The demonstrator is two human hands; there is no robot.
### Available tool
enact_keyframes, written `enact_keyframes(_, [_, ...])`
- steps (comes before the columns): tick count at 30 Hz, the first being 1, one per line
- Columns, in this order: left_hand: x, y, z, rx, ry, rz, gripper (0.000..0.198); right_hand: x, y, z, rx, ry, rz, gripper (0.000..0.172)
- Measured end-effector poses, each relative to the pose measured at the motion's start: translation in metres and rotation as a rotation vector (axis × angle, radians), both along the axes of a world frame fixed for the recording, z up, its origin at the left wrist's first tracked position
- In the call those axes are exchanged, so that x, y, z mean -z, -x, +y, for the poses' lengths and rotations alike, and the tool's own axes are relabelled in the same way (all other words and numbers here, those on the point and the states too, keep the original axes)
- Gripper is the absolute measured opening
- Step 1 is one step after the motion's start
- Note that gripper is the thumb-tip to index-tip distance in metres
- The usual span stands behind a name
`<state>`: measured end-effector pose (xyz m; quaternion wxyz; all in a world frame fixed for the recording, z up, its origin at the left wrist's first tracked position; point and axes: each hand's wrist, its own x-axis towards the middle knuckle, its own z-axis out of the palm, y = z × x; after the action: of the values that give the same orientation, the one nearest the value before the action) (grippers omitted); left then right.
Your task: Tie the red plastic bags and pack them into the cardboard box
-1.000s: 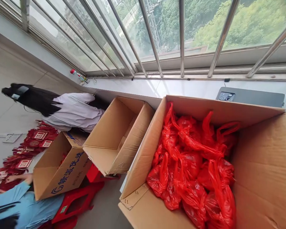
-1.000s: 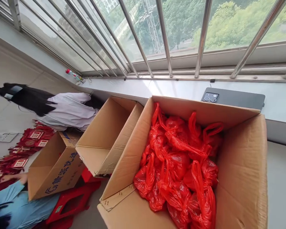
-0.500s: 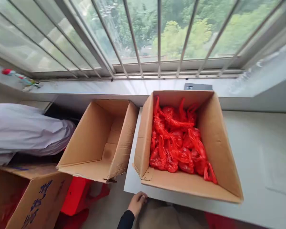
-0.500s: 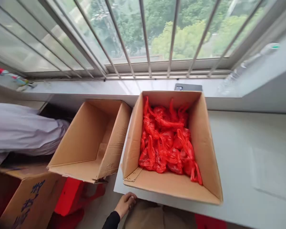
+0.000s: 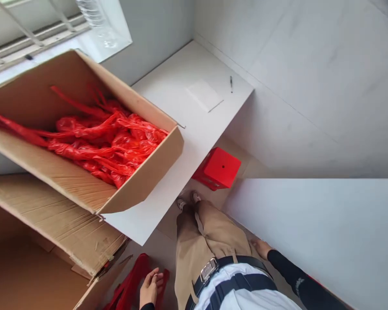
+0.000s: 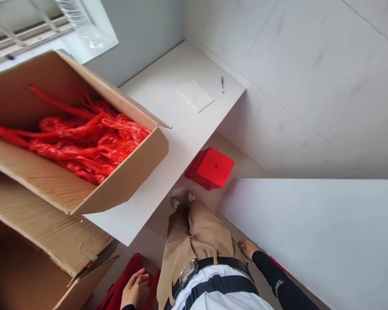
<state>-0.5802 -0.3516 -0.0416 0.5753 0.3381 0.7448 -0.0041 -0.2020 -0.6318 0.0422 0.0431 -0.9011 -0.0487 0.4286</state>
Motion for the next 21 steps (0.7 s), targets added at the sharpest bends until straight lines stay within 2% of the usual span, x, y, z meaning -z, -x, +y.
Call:
enact_keyframes(3, [-0.007, -0.008, 0.000, 0.005, 0.034, -0.088, 0.037, 0.021, -0.006, -0.016, 0.137, -0.125, 0.124, 0.027])
enact_keyframes(5, [-0.011, -0.020, -0.009, 0.034, 0.028, -0.107, 0.038, 0.035, -0.016, -0.025, 0.222, -0.235, 0.164, 0.028])
enact_keyframes(7, [-0.013, -0.035, -0.027, 0.079, 0.012, -0.111, 0.038, 0.048, -0.025, -0.039, 0.299, -0.342, 0.183, 0.030])
enact_keyframes(9, [-0.014, -0.051, -0.056, 0.140, -0.001, -0.116, 0.038, 0.058, -0.028, -0.063, 0.366, -0.415, 0.197, 0.031])
enact_keyframes(12, [-0.018, -0.071, -0.109, 0.261, -0.004, -0.137, 0.038, 0.060, -0.013, -0.119, 0.445, -0.436, 0.211, 0.031])
enact_keyframes(15, [-0.021, -0.088, -0.154, 0.402, -0.026, -0.158, 0.031, 0.049, 0.019, -0.191, 0.517, -0.374, 0.210, 0.031])
enact_keyframes(18, [-0.018, -0.102, -0.180, 0.547, -0.065, -0.185, 0.026, 0.039, 0.057, -0.266, 0.608, -0.293, 0.186, 0.030])
enact_keyframes(21, [-0.010, -0.112, -0.191, 0.688, -0.075, -0.208, 0.027, 0.037, 0.102, -0.334, 0.726, -0.238, 0.132, 0.028])
